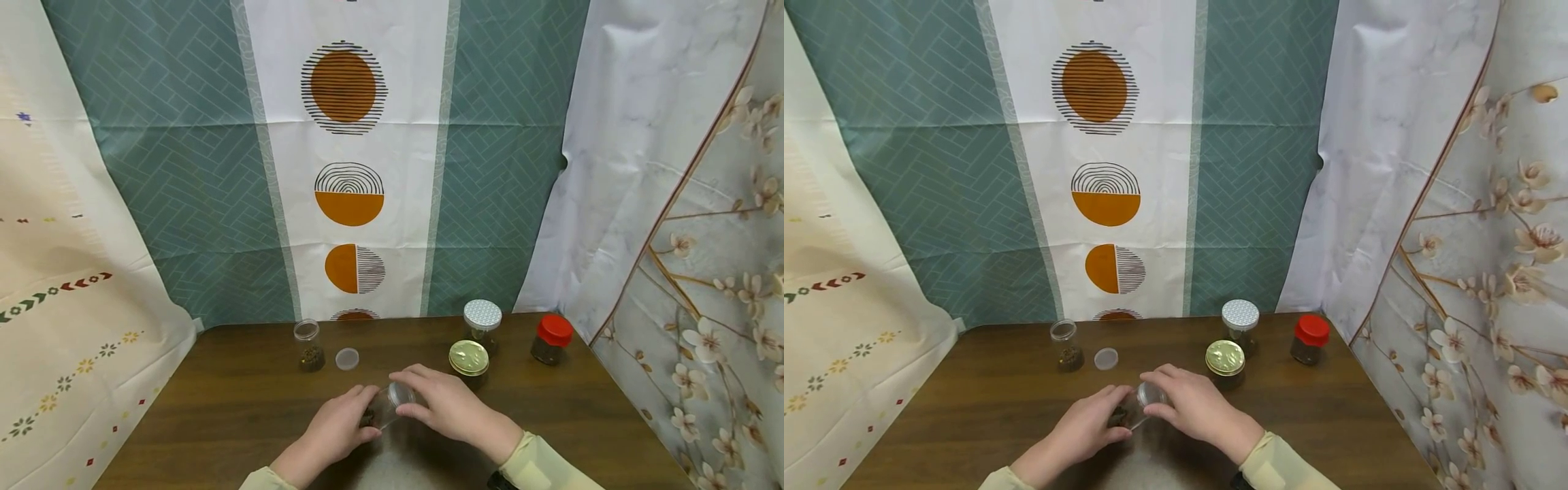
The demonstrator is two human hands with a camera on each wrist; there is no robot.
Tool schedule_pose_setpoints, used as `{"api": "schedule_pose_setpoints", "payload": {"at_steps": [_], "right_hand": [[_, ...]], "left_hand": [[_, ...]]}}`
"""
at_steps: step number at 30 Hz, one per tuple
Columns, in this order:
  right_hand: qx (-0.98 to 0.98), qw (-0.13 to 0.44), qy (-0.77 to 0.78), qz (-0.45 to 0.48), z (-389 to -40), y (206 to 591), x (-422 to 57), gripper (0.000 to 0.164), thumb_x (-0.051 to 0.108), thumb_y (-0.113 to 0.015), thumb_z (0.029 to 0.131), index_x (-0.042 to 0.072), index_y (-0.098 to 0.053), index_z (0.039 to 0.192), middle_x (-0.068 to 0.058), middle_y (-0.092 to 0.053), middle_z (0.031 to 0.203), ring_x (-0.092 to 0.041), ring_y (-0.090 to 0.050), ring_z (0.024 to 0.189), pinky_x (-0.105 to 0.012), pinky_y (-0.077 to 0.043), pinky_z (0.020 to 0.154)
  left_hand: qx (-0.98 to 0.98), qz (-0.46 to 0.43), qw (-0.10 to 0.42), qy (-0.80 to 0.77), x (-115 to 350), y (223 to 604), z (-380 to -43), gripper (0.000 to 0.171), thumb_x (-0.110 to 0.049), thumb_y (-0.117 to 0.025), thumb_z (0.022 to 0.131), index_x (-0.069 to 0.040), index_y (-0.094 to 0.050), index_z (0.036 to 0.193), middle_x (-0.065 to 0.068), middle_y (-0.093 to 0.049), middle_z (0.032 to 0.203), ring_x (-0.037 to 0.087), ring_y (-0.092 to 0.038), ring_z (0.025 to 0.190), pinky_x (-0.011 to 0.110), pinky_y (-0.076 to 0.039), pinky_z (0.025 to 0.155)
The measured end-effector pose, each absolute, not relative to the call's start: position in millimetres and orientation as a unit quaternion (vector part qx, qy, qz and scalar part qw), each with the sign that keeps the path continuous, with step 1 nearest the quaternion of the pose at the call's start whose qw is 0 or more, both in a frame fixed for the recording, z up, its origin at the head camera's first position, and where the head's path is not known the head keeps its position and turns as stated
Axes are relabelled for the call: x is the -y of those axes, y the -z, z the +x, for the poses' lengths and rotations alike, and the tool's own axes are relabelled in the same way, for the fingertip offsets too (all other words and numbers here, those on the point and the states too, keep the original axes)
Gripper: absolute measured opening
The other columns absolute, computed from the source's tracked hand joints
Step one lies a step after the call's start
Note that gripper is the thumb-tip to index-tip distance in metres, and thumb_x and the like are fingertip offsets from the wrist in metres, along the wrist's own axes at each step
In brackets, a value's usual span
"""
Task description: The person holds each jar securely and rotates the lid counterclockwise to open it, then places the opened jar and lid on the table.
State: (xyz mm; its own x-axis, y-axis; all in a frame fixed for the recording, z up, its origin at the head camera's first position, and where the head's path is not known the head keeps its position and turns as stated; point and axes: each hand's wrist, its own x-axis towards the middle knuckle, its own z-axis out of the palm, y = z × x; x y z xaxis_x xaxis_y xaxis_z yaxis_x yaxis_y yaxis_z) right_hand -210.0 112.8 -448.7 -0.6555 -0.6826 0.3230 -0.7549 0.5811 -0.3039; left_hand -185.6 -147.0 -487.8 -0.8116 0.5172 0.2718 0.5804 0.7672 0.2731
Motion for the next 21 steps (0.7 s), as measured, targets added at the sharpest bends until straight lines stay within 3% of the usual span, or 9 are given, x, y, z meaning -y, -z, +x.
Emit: {"api": "schedule_pose_setpoints", "payload": {"at_steps": [8,14,21], "right_hand": [[0.882,0.099,-0.214,0.407,-209.0,450.6,-114.2,0.047,0.033,-0.080,0.104,0.013,-0.069,0.145,0.004,-0.070,0.129,-0.011,-0.070,0.102,-0.036,-0.060,0.086],[0.892,0.089,-0.224,0.383,-209.3,450.9,-113.0,0.048,0.040,-0.075,0.106,0.008,-0.071,0.142,0.003,-0.068,0.112,-0.001,-0.054,0.076,-0.027,-0.051,0.068],[0.898,0.080,-0.227,0.368,-209.5,451.7,-111.7,0.049,0.041,-0.075,0.106,0.005,-0.072,0.139,0.002,-0.068,0.108,-0.001,-0.053,0.076,-0.030,-0.053,0.070]], "left_hand": [[0.940,-0.284,0.090,0.167,144.0,486.6,-185.7,0.058,-0.029,-0.098,0.086,-0.008,-0.065,0.130,0.002,-0.069,0.109,0.013,-0.068,0.088,0.036,-0.058,0.072],[0.941,-0.282,0.101,0.160,141.4,487.3,-185.6,0.055,-0.029,-0.098,0.085,-0.008,-0.065,0.123,-0.002,-0.066,0.103,0.011,-0.065,0.083,0.035,-0.056,0.070],[0.936,-0.292,0.123,0.153,141.0,489.3,-184.6,0.056,-0.029,-0.099,0.083,-0.008,-0.066,0.123,-0.002,-0.066,0.102,0.012,-0.065,0.082,0.036,-0.056,0.070]]}}
